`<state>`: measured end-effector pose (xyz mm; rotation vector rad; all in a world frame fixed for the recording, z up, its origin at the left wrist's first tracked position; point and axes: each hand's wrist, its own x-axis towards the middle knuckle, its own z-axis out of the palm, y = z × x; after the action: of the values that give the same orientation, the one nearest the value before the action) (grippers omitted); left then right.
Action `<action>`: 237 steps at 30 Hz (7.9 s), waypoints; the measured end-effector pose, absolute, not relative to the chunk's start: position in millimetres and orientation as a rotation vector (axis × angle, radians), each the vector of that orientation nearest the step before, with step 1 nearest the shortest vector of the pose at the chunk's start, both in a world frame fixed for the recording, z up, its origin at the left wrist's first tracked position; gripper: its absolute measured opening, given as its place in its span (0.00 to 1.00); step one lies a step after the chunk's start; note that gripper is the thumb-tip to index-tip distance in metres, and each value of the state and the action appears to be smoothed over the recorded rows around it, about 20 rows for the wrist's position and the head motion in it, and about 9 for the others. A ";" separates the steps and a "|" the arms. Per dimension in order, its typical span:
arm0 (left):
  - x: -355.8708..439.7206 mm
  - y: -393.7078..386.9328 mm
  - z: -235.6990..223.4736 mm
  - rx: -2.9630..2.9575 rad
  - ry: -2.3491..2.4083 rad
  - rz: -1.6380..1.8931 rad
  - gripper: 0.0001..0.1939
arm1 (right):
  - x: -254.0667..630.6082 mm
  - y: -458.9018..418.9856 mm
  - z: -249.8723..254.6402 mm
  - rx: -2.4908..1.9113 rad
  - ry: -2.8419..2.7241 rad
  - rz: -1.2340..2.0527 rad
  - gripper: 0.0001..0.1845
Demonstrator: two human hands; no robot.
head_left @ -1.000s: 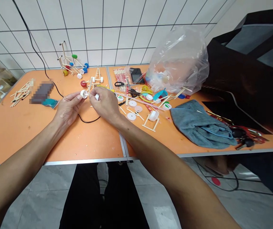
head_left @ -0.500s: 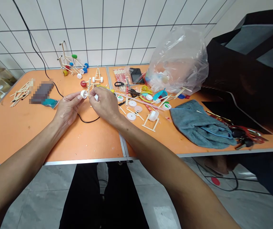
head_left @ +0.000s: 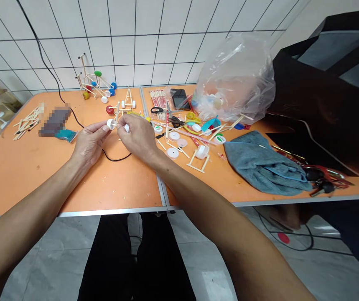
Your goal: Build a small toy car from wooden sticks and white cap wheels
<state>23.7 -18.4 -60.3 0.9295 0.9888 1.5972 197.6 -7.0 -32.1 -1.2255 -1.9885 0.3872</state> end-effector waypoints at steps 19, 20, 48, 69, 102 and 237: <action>39.0 -22.7 -69.0 0.953 1.024 1.769 0.16 | 194.5 1.8 -36.3 -1.222 -1.870 0.624 0.09; 39.4 -23.1 -69.1 0.956 1.040 1.769 0.16 | 195.1 1.2 -36.2 -1.207 -1.895 0.570 0.09; 39.6 -19.8 -69.9 0.830 0.996 1.645 0.14 | 210.7 14.8 -37.7 -1.091 -2.015 0.576 0.10; 38.5 -20.6 -72.7 0.970 1.102 1.674 0.13 | 206.5 13.8 -37.4 -1.152 -1.864 0.819 0.10; 35.3 -14.2 -73.5 0.975 1.034 1.574 0.17 | 219.7 20.0 -33.8 -1.155 -1.951 0.737 0.07; 17.9 -15.0 -45.5 0.662 0.977 1.368 0.13 | 227.1 35.0 -55.2 -0.909 -1.808 0.880 0.19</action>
<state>17.9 -15.0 -45.5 0.6615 0.9771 1.3684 227.1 35.0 -55.2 -0.9092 -1.8082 0.8804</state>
